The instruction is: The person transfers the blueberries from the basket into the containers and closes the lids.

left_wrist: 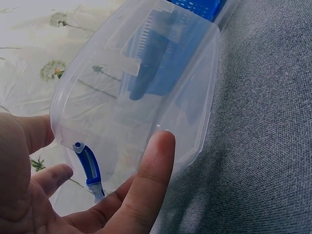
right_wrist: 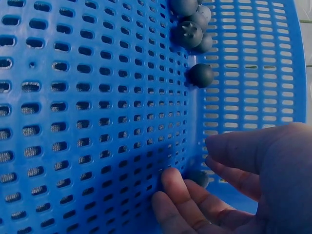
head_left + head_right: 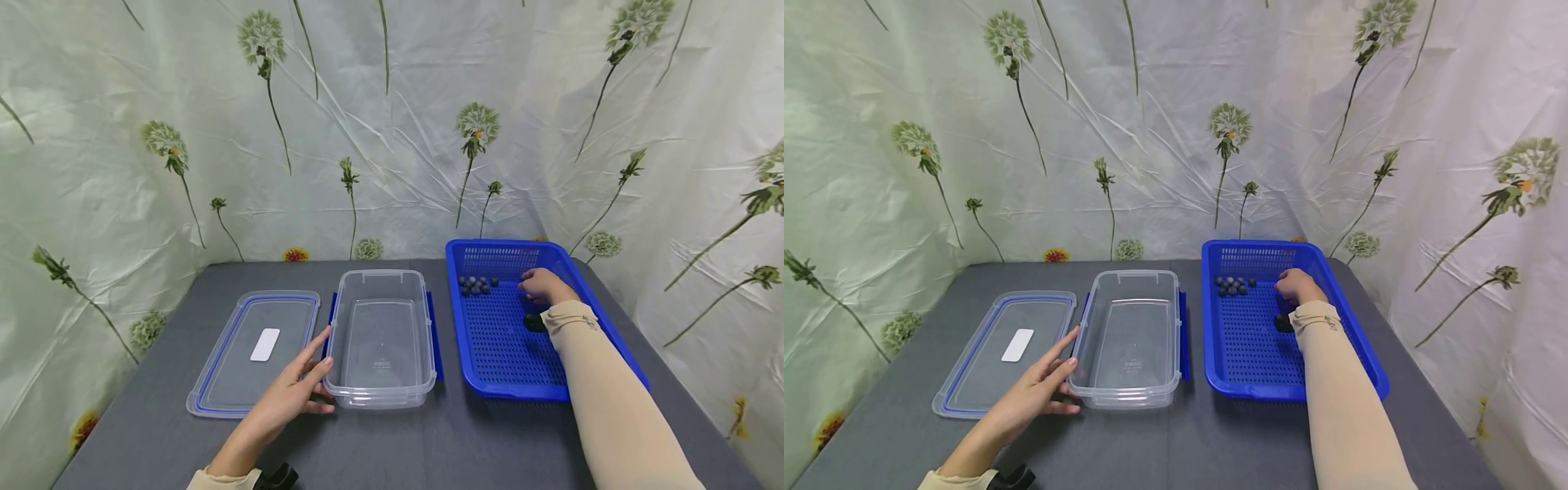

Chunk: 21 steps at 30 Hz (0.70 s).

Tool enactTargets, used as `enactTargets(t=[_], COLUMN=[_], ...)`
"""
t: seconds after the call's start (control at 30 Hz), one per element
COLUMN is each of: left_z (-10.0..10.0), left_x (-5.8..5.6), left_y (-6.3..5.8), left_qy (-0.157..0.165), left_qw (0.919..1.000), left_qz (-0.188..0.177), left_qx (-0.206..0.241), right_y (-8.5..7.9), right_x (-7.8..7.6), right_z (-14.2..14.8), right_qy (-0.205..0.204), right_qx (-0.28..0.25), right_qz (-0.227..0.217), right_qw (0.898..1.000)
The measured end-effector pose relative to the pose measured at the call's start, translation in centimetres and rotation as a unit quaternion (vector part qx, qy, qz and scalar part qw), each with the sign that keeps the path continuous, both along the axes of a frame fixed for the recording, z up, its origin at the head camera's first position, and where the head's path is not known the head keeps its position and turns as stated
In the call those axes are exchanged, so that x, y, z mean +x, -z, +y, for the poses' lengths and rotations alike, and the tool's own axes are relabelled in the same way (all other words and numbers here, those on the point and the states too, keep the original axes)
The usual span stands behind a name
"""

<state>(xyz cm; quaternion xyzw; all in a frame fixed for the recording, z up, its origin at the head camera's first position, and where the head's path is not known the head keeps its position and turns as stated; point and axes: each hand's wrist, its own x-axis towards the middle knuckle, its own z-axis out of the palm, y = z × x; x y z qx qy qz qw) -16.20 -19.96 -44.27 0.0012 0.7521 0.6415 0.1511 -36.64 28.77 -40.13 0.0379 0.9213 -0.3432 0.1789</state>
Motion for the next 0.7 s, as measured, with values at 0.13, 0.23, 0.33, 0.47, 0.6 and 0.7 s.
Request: enactTargets(t=[0.13, 0.23, 0.33, 0.47, 0.6, 0.7], left_z=[-0.06, -0.09, -0.05, -0.04, -0.10, -0.11], left_x=[-0.02, -0.04, -0.01, 0.02, 0.03, 0.03], left_y=[0.09, 0.13, 0.07, 0.00, -0.03, -0.03], left_qy=[-0.001, -0.002, -0.003, -0.003, 0.002, 0.004], left_qw=[1.0000, 1.0000, 1.0000, 1.0000, 1.0000, 1.0000], left_qz=[-0.002, -0.002, -0.001, -0.001, 0.000, 0.002], left_qx=[0.003, 0.005, 0.005, 0.004, 0.005, 0.004], right_y=[0.38, 0.42, 0.28, 0.16, -0.08, -0.38], right_x=[-0.60, -0.95, -1.01, -0.84, -0.49, -0.34], right_z=[-0.07, -0.19, -0.23, -0.14, -0.13, -0.37], right_qy=[0.001, -0.003, -0.001, 0.009, 0.013, 0.011], right_qx=[0.043, 0.077, 0.090, 0.089, 0.097, 0.114], right_qz=[0.011, 0.018, 0.022, 0.027, 0.026, 0.021], right_qw=[0.999, 0.997, 0.996, 0.996, 0.995, 0.993])
